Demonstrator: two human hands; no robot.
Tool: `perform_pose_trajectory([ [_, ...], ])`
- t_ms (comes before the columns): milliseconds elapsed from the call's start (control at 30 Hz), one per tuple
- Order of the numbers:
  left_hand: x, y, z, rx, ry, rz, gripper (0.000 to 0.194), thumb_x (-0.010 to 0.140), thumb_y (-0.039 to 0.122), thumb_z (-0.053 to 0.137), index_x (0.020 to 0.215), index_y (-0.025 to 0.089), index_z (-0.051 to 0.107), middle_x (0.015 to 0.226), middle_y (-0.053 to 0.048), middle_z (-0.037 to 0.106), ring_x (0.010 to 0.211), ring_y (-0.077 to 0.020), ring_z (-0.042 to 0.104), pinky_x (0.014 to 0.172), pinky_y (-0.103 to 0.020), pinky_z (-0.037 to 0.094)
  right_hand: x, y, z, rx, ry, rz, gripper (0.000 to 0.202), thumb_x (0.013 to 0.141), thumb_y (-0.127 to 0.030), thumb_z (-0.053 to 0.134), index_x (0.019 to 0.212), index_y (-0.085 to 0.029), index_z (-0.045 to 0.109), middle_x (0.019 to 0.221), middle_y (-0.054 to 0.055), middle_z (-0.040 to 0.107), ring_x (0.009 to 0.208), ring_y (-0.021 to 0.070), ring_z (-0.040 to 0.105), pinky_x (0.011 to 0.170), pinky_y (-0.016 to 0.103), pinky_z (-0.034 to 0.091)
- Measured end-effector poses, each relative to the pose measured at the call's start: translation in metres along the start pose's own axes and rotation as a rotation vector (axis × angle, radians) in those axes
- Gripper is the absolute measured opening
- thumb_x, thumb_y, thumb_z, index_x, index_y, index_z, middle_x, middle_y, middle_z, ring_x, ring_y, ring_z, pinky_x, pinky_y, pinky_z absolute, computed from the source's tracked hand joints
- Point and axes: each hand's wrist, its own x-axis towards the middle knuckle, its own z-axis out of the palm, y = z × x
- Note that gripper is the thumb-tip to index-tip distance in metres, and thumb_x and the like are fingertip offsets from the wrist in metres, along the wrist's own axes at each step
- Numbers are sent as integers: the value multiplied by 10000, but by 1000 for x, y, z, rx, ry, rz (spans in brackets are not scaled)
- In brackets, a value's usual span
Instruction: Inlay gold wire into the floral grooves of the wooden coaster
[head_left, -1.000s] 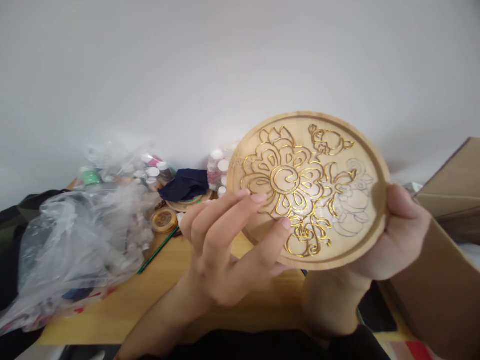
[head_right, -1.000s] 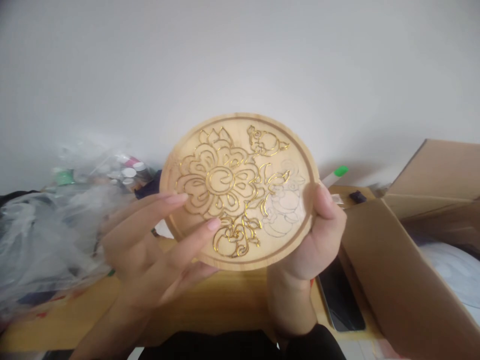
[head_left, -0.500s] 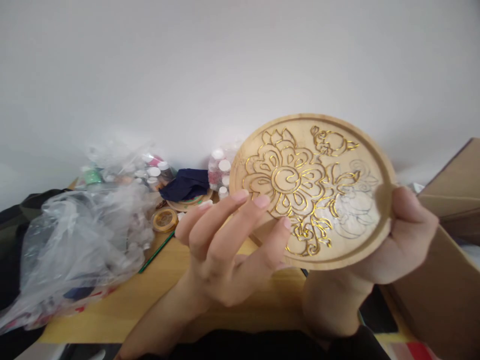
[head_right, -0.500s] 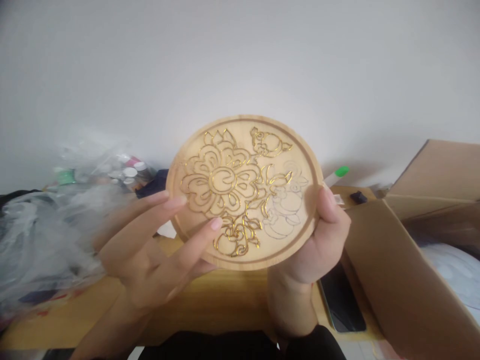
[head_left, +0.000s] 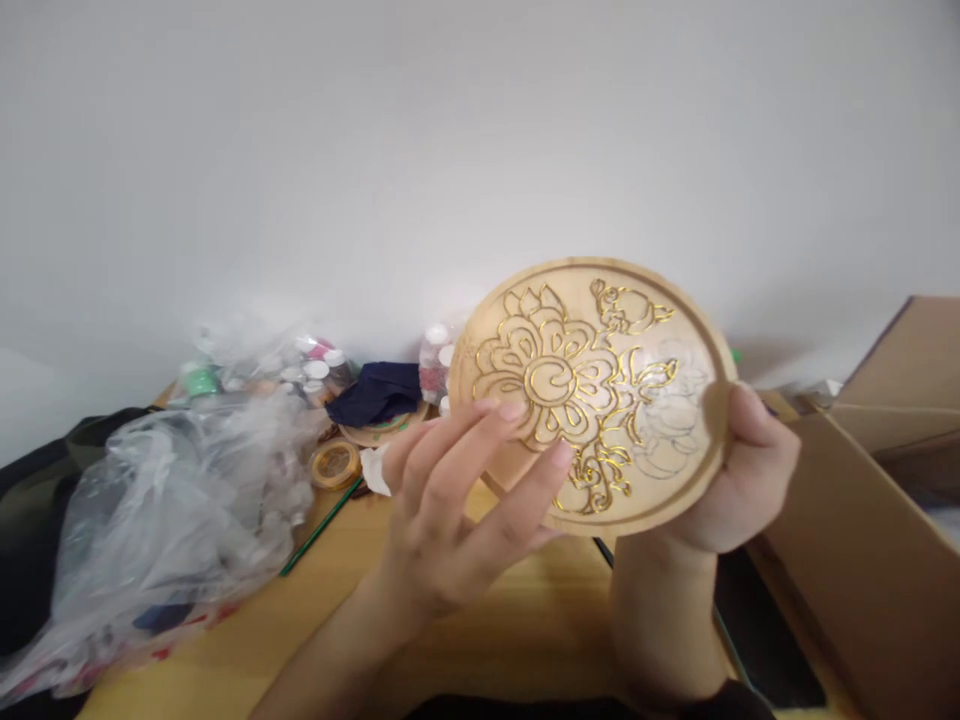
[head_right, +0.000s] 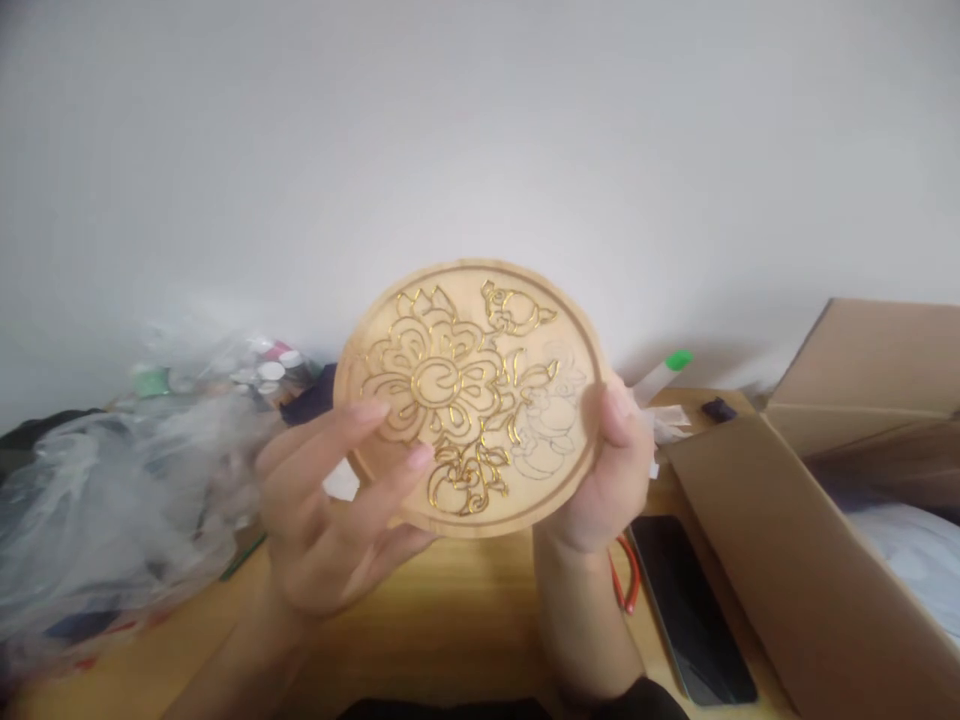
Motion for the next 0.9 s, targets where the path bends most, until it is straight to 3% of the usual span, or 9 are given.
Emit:
perform_pose_trajectory([
  [100, -2, 3, 1, -34, -63, 53, 254, 943, 215, 544, 1181, 210, 632, 1300, -87, 574, 1328, -224, 474, 1097, -378, 360, 1, 6, -4, 17, -1, -66, 200, 796, -292, 492, 768, -200, 667, 832, 19, 695, 918, 199, 653, 964, 396, 491],
  [167, -4, 7, 3, 8, -80, 98, 271, 963, 263, 537, 1211, 205, 628, 1342, -62, 579, 1398, -217, 407, 1198, -404, 215, -1, 9, -7, -44, -33, -72, 226, 812, -353, 537, 869, -203, 696, 937, 34, 717, 952, 212, 651, 933, 410, 510],
  [233, -5, 9, 6, 21, -106, 132, 295, 979, 282, 516, 1236, 183, 621, 1377, -67, 572, 1426, -211, 374, 1223, -408, 166, -6, 11, -10, -64, -52, -85, 283, 840, -388, 533, 984, -209, 700, 1029, 49, 718, 1000, 228, 649, 916, 428, 525],
  [367, -5, 8, 10, 2, -114, 141, 349, 983, 312, 510, 1262, 128, 607, 1366, -104, 590, 1423, -233, 382, 1190, -381, 265, -16, 12, -13, -21, -116, -97, 334, 886, -364, 467, 1082, -207, 687, 1092, 70, 714, 1012, 239, 666, 906, 444, 544],
  [567, -4, 7, 11, -2, -132, 134, 369, 988, 332, 496, 1275, 125, 599, 1337, -117, 611, 1373, -248, 451, 1132, -388, 355, -21, 8, -13, 4, -109, -136, 368, 897, -328, 457, 1209, -239, 630, 1112, 54, 710, 1046, 228, 657, 922, 428, 536],
  [767, 4, 6, 0, 0, -176, 142, 382, 980, 401, 492, 1223, 139, 628, 1260, -127, 659, 1309, -253, 523, 1064, -400, 437, -21, 0, -5, -60, -109, -104, 286, 873, -317, 486, 1011, -231, 722, 1033, 53, 731, 1012, 246, 664, 921, 434, 528],
  [900, 5, -1, -8, 30, -179, 84, 552, 983, 530, 383, 1236, 97, 615, 1305, -184, 615, 1326, -283, 496, 1099, -430, 392, -15, -1, -5, -90, -76, -2, 270, 844, -345, 536, 987, -220, 727, 1031, 52, 736, 1032, 261, 659, 920, 447, 530],
])
